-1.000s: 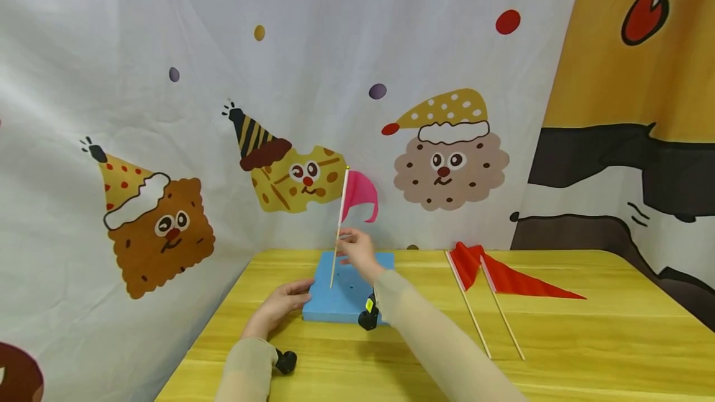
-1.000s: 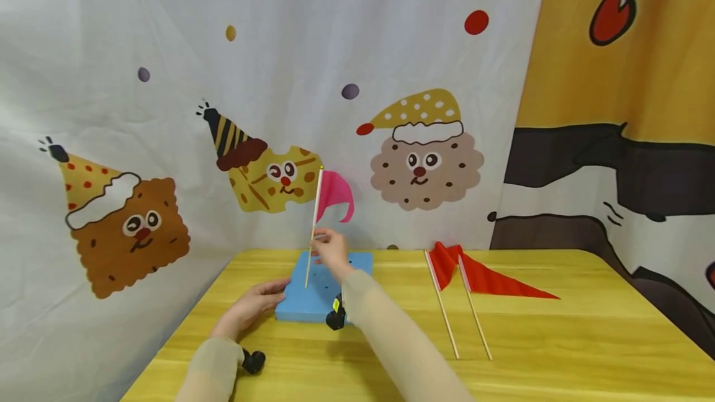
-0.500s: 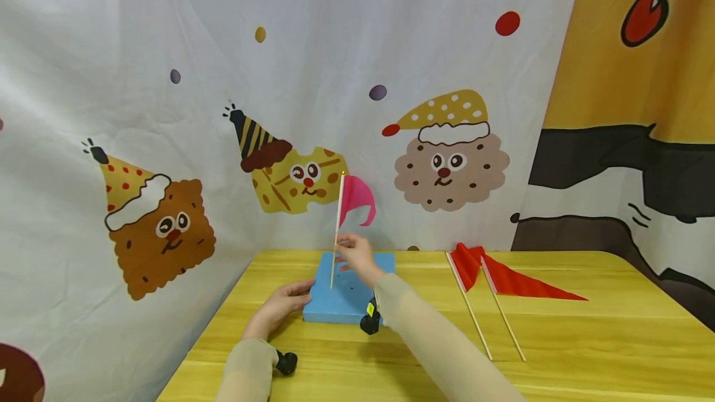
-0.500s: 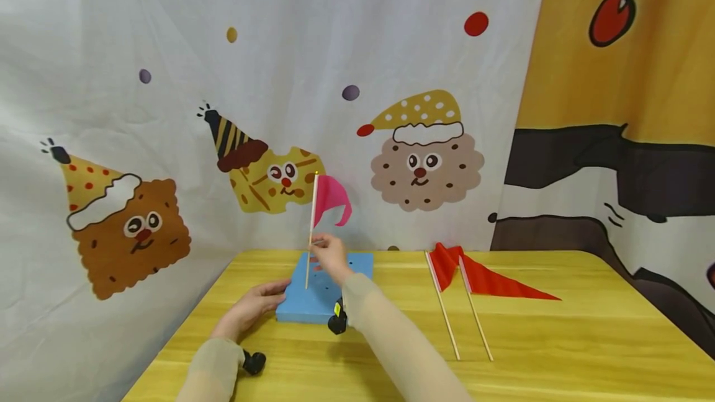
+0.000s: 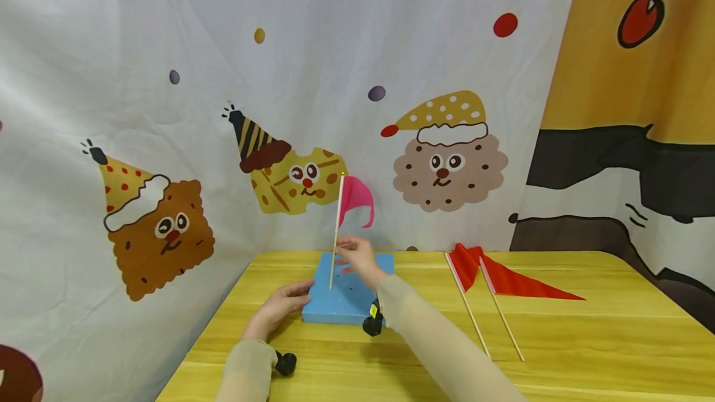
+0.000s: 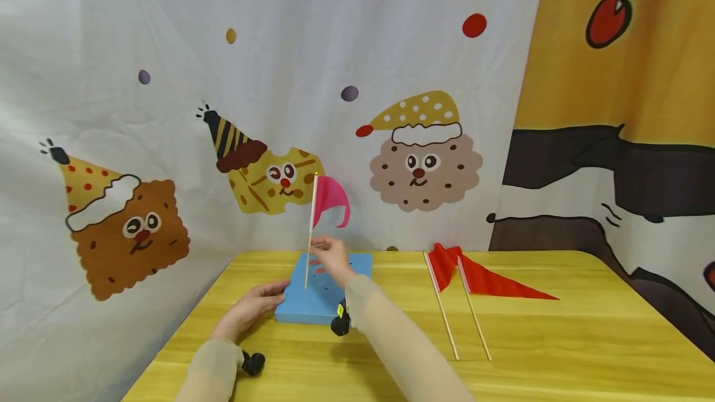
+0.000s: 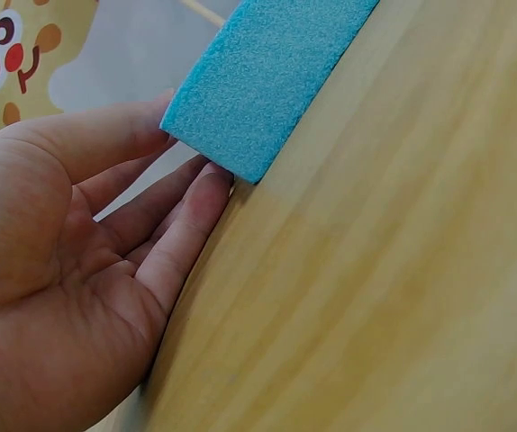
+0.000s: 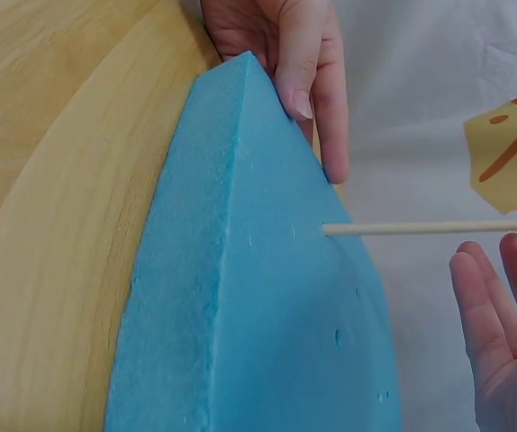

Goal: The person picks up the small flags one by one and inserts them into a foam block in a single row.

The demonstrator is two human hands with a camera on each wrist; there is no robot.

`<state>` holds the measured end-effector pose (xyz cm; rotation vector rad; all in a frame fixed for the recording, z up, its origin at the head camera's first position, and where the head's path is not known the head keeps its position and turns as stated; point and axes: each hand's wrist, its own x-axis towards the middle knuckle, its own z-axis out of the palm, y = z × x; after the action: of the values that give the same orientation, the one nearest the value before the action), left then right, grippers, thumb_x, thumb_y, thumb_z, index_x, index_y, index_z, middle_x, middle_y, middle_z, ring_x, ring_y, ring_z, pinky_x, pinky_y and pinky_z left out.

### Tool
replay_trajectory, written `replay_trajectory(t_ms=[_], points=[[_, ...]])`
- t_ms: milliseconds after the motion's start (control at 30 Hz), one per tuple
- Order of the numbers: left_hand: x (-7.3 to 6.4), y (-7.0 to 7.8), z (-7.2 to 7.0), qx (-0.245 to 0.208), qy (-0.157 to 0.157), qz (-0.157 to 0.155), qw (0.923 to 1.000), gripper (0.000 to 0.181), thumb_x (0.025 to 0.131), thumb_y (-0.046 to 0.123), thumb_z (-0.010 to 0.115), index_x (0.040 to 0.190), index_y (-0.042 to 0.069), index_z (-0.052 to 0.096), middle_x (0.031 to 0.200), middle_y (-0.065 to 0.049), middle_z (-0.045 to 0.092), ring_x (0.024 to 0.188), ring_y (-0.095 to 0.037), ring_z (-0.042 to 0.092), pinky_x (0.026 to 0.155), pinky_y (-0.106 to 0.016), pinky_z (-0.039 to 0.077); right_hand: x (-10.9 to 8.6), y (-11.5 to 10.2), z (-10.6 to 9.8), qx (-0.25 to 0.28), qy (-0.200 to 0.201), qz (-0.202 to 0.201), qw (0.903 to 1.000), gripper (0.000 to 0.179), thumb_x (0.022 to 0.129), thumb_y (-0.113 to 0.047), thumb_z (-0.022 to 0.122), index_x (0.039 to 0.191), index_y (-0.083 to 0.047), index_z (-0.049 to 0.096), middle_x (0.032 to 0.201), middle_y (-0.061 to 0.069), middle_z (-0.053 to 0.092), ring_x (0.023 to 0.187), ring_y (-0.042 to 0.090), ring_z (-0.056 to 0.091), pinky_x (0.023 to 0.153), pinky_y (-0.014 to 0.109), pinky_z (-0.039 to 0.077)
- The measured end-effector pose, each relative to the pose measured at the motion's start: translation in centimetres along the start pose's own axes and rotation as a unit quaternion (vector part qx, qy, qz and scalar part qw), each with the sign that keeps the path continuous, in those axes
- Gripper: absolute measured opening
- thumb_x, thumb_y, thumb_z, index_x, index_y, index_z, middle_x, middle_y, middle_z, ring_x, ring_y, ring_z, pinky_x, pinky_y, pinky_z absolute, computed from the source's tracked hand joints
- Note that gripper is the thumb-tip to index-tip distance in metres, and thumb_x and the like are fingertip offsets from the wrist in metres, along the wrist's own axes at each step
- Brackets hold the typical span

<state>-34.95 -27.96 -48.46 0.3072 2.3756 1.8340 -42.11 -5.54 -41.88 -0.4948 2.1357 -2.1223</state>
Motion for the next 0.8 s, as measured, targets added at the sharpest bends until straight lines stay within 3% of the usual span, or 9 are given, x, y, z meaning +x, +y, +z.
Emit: replay_trajectory(t_ms=[167, 367, 567, 800], points=[[0.0, -0.1, 0.1, 0.001, 0.002, 0.0, 1.0, 0.052, 0.098, 0.014, 0.06, 0.144, -0.003, 0.043, 0.148, -0.029, 0.035, 0.131, -0.042, 0.041, 0.102, -0.046, 0.044, -0.3, 0.2, -1.4, 0.014, -0.009, 0.003, 0.9999, 0.026, 0.096, -0.014, 0.063, 0.119, -0.001, 0.065, 0.108, 0.017, 0.068, 0.096, 0.042, 0.066, 0.066, 0.041, 0.06], [-0.2, 0.1, -0.1, 0.005, -0.007, 0.002, 1.0, 0.053, 0.099, 0.016, 0.058, 0.145, -0.002, 0.041, 0.149, -0.028, 0.033, 0.132, -0.041, 0.04, 0.103, -0.047, 0.042, -1.8, -0.5, -4.3, 0.026, 0.015, 0.0, 0.9995, 0.026, 0.095, -0.013, 0.064, 0.118, -0.001, 0.065, 0.113, 0.021, 0.065, 0.098, 0.044, 0.065, 0.07, 0.044, 0.059], [-0.3, 0.3, -0.2, 0.013, -0.008, 0.002, 0.9999, 0.053, 0.099, 0.016, 0.058, 0.146, -0.002, 0.04, 0.149, -0.028, 0.033, 0.132, -0.042, 0.039, 0.103, -0.048, 0.042, -3.8, -0.7, -9.0, 0.019, 0.042, -0.002, 0.9989, 0.026, 0.094, -0.014, 0.065, 0.117, -0.002, 0.065, 0.111, 0.02, 0.065, 0.096, 0.042, 0.066, 0.071, 0.045, 0.059], [-0.3, 0.3, -0.2, 0.019, -0.008, 0.002, 0.9998, 0.053, 0.099, 0.014, 0.058, 0.146, -0.003, 0.04, 0.149, -0.029, 0.032, 0.133, -0.043, 0.037, 0.103, -0.046, 0.043, -6.7, -1.1, -15.2, -0.025, 0.059, 0.021, 0.9977, 0.032, 0.093, -0.02, 0.067, 0.118, 0.0, 0.065, 0.104, 0.015, 0.066, 0.094, 0.04, 0.066, 0.076, 0.043, 0.058]])
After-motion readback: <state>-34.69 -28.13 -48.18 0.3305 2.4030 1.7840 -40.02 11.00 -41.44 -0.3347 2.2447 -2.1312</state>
